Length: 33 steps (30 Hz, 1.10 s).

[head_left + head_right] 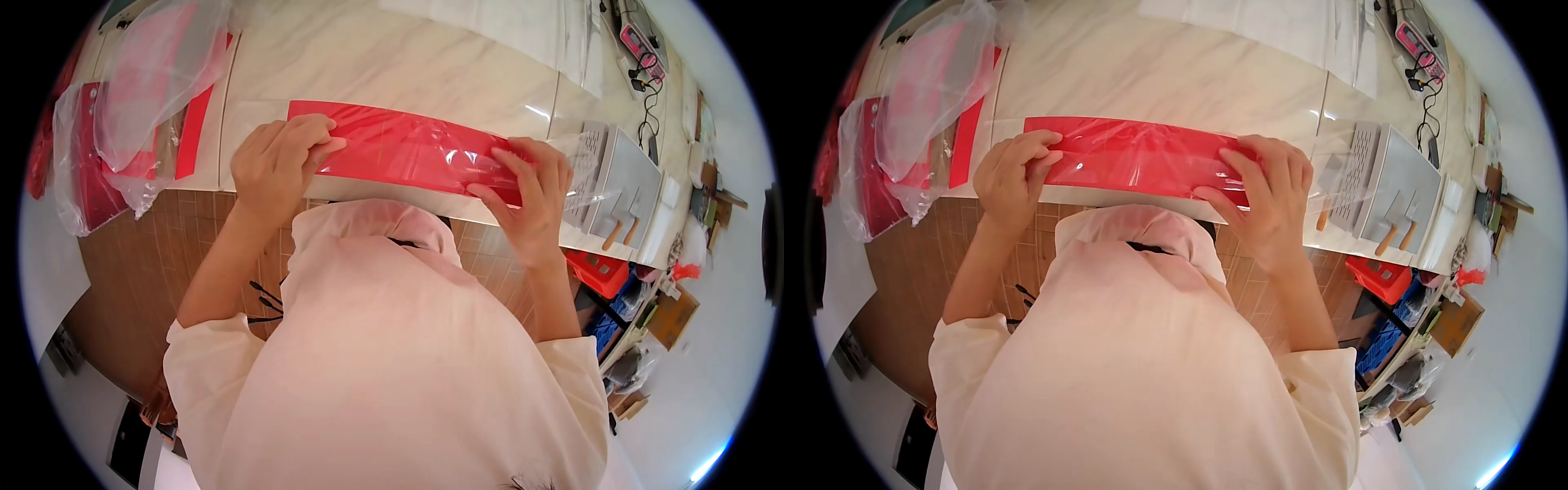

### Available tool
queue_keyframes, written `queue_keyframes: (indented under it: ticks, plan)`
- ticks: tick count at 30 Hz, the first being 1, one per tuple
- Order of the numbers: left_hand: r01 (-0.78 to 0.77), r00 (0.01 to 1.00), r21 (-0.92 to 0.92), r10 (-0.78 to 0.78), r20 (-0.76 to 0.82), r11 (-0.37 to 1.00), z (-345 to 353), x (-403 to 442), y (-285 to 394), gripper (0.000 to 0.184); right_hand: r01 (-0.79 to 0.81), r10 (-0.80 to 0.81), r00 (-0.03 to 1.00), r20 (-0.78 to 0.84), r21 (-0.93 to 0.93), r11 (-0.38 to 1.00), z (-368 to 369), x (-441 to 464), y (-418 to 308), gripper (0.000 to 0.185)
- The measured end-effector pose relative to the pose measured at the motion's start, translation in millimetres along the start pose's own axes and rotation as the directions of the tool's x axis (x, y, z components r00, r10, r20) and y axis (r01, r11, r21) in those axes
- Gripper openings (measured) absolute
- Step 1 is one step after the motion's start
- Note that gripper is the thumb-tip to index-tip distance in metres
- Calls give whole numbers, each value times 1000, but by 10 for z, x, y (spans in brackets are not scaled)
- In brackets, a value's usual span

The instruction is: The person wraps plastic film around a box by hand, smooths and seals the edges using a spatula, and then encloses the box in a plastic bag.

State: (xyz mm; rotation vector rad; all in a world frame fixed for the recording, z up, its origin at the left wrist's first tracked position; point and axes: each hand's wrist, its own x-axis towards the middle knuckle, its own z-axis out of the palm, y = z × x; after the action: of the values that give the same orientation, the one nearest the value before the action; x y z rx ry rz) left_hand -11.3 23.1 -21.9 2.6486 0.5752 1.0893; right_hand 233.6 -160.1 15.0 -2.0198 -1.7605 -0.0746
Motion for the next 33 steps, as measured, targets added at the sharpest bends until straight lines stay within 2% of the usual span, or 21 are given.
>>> queue_keyframes:
  ticks: [2, 5, 9, 11, 18, 20, 24, 26, 27, 30, 32, 33]
  plan:
    - [-46, 999, -40, 45, -19, 998, -14, 41, -6, 26, 118, -115, 993, -31, 129, 985, 18, -26, 74, 34]
    - [-67, 997, -32, 68, 30, 997, -39, 34, -36, 24, 158, -148, 986, -72, 168, 973, 65, -109, 101, 24]
    - [-124, 990, 8, 123, 63, 992, -77, 57, -72, 23, 189, -178, 981, -73, 199, 962, 34, -57, 119, 22]
    - [-163, 986, 51, 161, 38, 985, -68, 32, -105, 30, 199, -193, 980, -49, 206, 958, 26, -43, 147, 22]
    - [-157, 987, 74, 154, 50, 985, -99, -14, -60, 31, 265, -246, 963, -114, 202, 943, 39, -45, 175, 22]
    - [-139, 990, 61, 139, -1, 988, -64, -39, -65, 31, 200, -184, 978, -93, 215, 956, 34, -66, 173, 23]
    - [-125, 992, 45, 125, 9, 991, -63, -57, -38, 32, 160, -145, 984, -103, 162, 974, 4, -39, 160, 23]
    - [-79, 997, -36, 79, 0, 996, -66, -46, -11, 17, 178, -161, 979, -124, 141, 974, 0, -37, 167, 24]
    - [-79, 997, -37, 79, 0, 996, -75, -29, -3, 17, 178, -161, 979, -124, 141, 974, -2, -36, 163, 24]
    - [-6, 999, -75, 9, 39, 997, -101, 37, 24, 16, 119, -96, 988, -121, 201, 972, -5, -29, 139, 22]
    - [30, 999, -18, -29, 21, 999, -93, 67, 58, 15, 19, 16, 992, -122, 273, 962, 3, -19, 124, 19]
    - [29, 999, -19, -29, 22, 999, -84, 81, 71, 15, 17, 17, 992, -122, 273, 962, 0, -28, 122, 19]
